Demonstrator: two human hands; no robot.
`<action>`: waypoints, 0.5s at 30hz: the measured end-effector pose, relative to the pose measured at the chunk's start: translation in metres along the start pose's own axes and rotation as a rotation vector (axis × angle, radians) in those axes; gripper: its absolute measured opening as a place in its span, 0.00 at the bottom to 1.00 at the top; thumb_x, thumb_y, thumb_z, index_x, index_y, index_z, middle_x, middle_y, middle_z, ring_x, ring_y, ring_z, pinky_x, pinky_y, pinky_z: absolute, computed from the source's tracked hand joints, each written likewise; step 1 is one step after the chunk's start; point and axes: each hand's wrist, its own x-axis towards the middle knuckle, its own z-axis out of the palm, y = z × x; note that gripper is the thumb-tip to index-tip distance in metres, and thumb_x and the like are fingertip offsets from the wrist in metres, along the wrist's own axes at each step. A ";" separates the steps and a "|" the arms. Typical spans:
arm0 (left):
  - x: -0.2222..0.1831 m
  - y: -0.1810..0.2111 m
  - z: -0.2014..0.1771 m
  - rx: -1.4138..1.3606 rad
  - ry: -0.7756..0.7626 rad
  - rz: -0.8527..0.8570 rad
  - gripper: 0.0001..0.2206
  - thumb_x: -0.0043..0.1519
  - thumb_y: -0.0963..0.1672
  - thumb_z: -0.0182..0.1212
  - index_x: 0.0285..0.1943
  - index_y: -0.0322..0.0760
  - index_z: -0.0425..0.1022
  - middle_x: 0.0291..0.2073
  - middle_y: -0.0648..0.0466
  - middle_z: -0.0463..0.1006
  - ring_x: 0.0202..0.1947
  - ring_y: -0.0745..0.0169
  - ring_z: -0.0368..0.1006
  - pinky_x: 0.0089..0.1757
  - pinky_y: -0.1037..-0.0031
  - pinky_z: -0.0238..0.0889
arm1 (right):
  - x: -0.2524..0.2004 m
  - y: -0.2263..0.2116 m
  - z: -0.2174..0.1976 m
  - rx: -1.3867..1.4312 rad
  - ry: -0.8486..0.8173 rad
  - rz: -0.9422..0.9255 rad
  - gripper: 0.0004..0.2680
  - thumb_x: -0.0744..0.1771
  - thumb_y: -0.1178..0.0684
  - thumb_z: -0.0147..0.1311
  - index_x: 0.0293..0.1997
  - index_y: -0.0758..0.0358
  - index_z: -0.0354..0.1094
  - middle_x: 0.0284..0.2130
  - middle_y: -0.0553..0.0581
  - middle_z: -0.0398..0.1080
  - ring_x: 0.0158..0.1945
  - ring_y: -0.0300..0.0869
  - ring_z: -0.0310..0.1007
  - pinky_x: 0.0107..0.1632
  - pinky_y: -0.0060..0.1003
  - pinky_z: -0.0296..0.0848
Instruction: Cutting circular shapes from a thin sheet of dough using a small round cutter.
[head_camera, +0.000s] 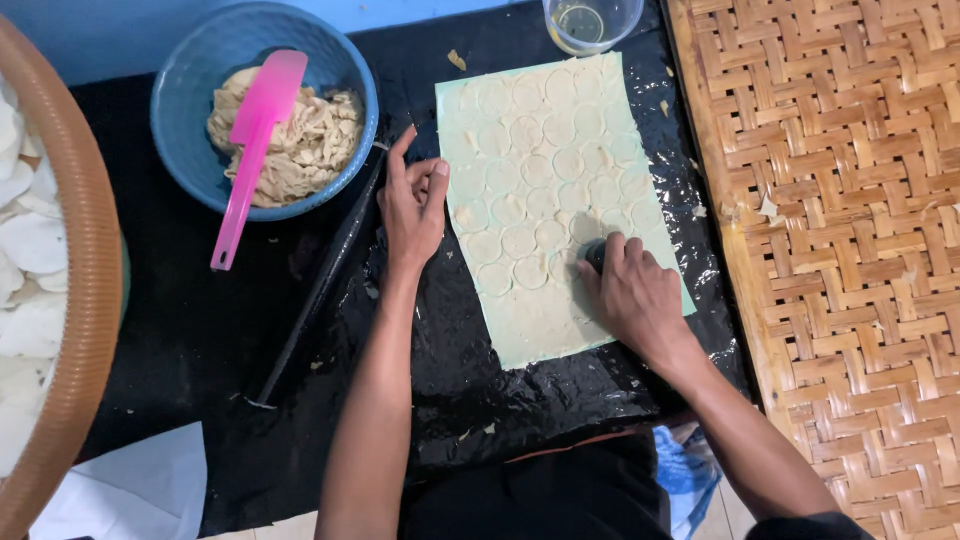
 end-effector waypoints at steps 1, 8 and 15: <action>0.001 -0.001 0.001 -0.001 0.003 -0.004 0.25 0.71 0.44 0.60 0.75 0.32 0.58 0.37 0.55 0.81 0.29 0.77 0.67 0.31 0.81 0.60 | 0.002 0.001 0.004 -0.002 -0.004 -0.003 0.18 0.71 0.40 0.49 0.51 0.70 0.60 0.37 0.67 0.70 0.39 0.56 0.77 0.32 0.50 0.76; 0.002 -0.004 0.002 -0.001 0.004 0.008 0.25 0.71 0.44 0.60 0.76 0.32 0.58 0.36 0.55 0.81 0.29 0.77 0.67 0.31 0.82 0.59 | 0.007 0.015 0.003 -0.036 0.179 -0.220 0.16 0.71 0.39 0.42 0.46 0.66 0.61 0.28 0.66 0.69 0.24 0.53 0.75 0.20 0.45 0.71; 0.000 -0.004 0.001 0.015 0.012 0.025 0.25 0.72 0.44 0.60 0.75 0.31 0.59 0.36 0.56 0.81 0.28 0.77 0.65 0.31 0.82 0.58 | 0.003 0.012 0.015 -0.070 0.116 -0.114 0.17 0.72 0.38 0.41 0.49 0.67 0.59 0.27 0.67 0.69 0.22 0.54 0.75 0.20 0.46 0.71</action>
